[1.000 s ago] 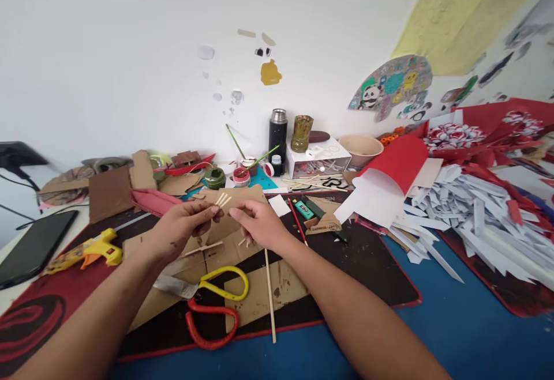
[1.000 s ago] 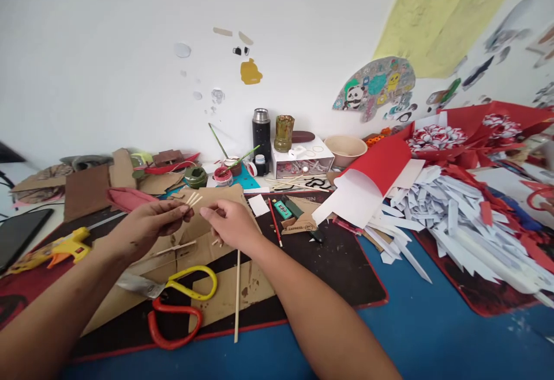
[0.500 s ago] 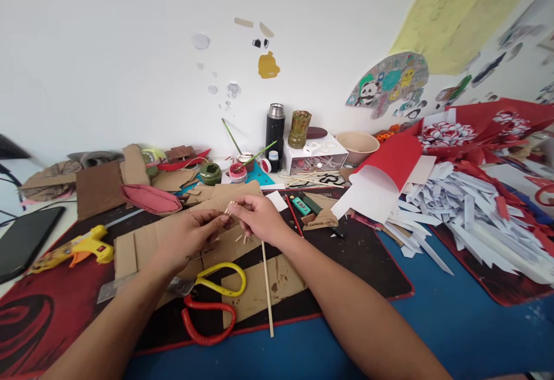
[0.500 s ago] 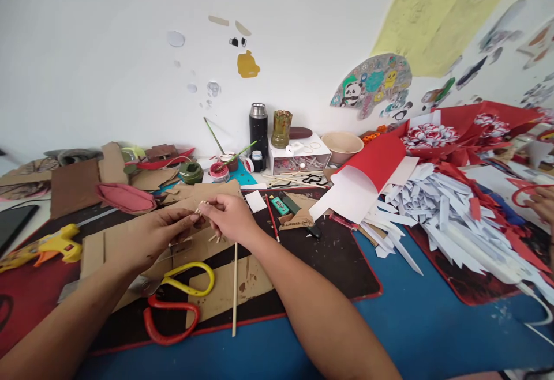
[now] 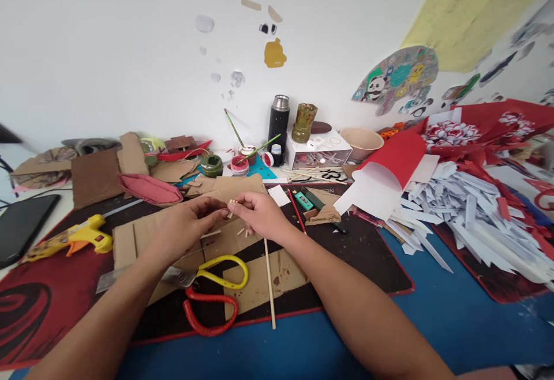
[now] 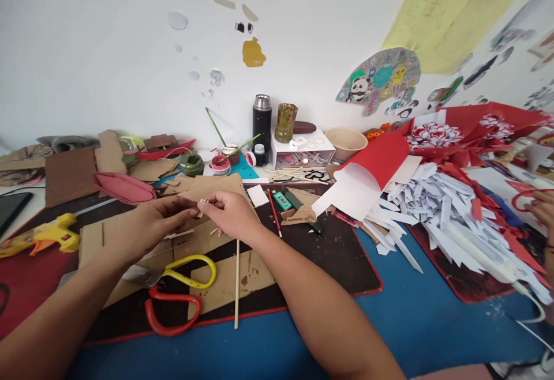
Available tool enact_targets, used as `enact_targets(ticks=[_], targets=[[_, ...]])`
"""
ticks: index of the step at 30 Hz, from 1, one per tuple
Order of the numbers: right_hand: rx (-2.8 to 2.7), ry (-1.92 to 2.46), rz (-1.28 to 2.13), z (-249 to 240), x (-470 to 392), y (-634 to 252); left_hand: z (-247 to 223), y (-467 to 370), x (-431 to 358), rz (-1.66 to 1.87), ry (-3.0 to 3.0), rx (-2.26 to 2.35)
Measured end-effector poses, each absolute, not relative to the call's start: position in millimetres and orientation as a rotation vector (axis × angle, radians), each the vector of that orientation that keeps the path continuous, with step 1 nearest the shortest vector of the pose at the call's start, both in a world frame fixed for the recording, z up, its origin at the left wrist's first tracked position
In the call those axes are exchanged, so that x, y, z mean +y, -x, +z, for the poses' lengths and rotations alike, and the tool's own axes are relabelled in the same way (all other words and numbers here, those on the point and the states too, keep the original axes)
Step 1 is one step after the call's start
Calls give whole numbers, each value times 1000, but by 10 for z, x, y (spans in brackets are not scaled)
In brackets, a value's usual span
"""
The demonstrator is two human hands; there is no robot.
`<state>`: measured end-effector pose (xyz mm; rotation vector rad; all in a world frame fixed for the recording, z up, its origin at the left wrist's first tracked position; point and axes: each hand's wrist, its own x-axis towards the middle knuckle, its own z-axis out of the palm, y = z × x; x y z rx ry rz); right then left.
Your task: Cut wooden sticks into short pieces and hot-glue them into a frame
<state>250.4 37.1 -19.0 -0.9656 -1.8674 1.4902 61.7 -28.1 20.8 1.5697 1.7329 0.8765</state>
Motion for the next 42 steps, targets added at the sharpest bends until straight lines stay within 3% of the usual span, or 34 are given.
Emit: enact_targets(ticks=[11,21,31,35,42], targets=[[-2225,1141,1064,-123,348,-2513,-22,-402,-176,993,-1428,1775],[-2709,1190,568,-40,238,-2528,87,-410,-198,1208,-1410,1745],[-2529,1309,571,-77,283,-2509,4,-358,-167,1322,-1426,1685],[-2307,1337,730,-97,301,-2513,90,-326,-190,1369,-1409,1710],[-2389,1048,957,201,-6,-2405,120,-261,-193,1412,-1360,1756]])
